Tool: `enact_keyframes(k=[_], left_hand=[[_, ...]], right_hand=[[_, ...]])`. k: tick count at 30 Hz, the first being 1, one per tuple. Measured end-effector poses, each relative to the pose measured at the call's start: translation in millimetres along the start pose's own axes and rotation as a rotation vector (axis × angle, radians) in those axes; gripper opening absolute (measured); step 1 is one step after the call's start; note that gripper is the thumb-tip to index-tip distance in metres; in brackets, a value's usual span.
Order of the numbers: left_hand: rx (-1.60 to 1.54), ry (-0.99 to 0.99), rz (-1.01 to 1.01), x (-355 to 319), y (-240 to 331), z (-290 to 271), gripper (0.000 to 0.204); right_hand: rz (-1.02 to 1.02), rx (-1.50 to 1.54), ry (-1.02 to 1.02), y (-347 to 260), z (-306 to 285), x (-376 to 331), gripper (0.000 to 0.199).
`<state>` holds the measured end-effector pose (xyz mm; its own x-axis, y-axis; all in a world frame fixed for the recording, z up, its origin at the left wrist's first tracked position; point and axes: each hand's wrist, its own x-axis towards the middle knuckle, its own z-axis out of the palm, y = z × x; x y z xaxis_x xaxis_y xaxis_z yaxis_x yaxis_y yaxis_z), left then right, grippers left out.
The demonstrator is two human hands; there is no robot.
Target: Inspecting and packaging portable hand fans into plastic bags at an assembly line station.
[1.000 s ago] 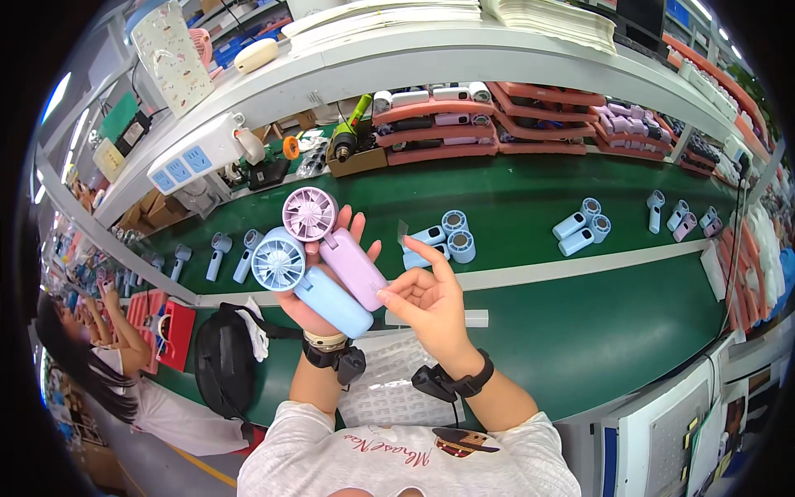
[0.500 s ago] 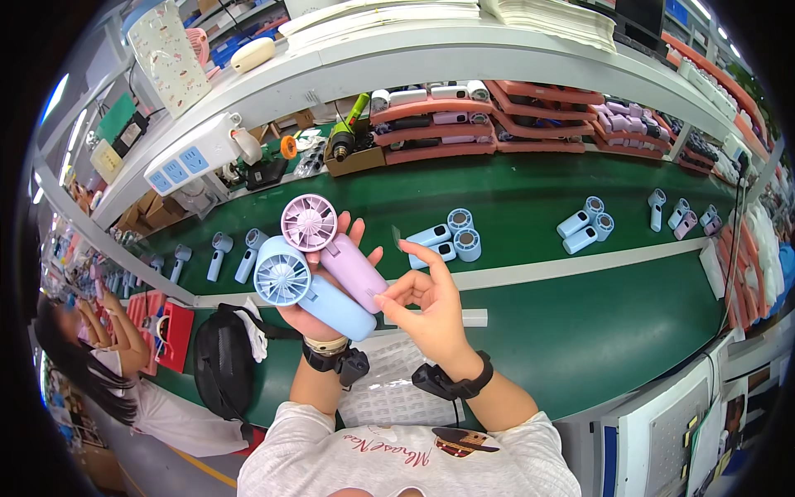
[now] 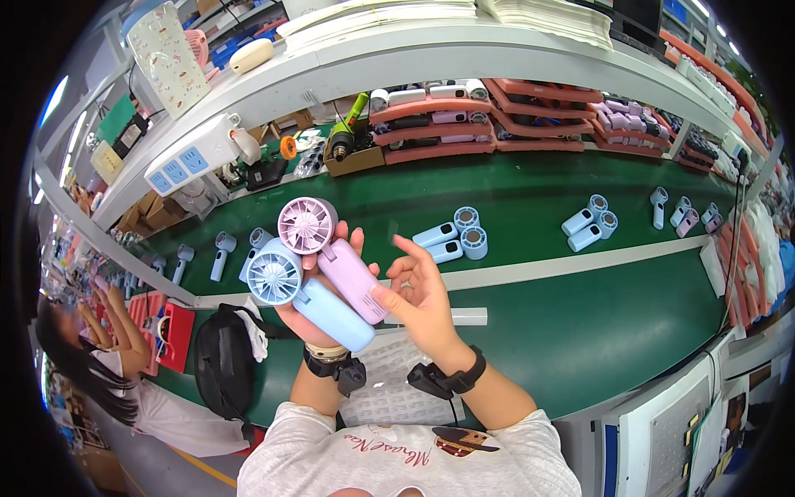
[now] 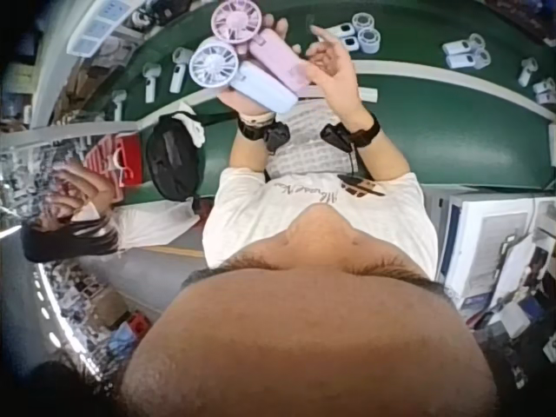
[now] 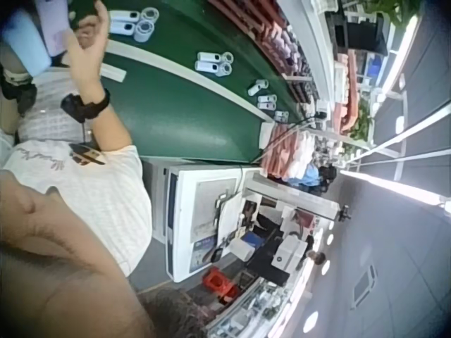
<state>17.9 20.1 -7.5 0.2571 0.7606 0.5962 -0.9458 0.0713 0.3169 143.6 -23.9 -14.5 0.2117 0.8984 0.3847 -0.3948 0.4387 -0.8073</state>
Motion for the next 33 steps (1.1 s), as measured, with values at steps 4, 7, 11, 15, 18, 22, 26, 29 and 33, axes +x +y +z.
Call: enact_keyframes(k=[4, 7, 11, 15, 18, 22, 26, 29, 33], left_hand=[[0.062, 0.010, 0.019, -1, 5, -2, 0.051], [0.145, -0.020, 0.059, 3, 12, -10, 0.052], [0.212, -0.049, 0.080, 5, 16, -11, 0.060], [0.195, 0.017, 0.069, 6, 16, -4, 0.068], [0.171, -0.004, 0.052, 5, 16, -5, 0.072], [0.187, 0.026, 0.087, 5, 13, -8, 0.064], [0.176, -0.007, 0.118, 6, 10, -10, 0.055], [0.134, 0.038, 0.106, 7, 9, -4, 0.047], [0.110, 0.054, 0.104, 8, 6, -2, 0.043]], right_hand=[[0.121, 0.147, -0.089, -4, -15, 1, 0.034], [0.281, 0.279, -0.290, -2, -24, 3, 0.018], [0.365, 0.115, -0.339, -6, -11, -4, 0.009], [0.256, 0.000, -0.377, -2, -8, -9, 0.009], [0.245, -0.062, -0.372, -2, -8, -11, 0.008], [0.232, -0.094, -0.356, -5, -7, -13, 0.006], [0.204, -0.134, -0.339, -9, -4, -14, 0.006], [0.193, -0.165, -0.324, -10, -4, -15, 0.006], [0.182, -0.193, -0.311, -10, -5, -15, 0.006]])
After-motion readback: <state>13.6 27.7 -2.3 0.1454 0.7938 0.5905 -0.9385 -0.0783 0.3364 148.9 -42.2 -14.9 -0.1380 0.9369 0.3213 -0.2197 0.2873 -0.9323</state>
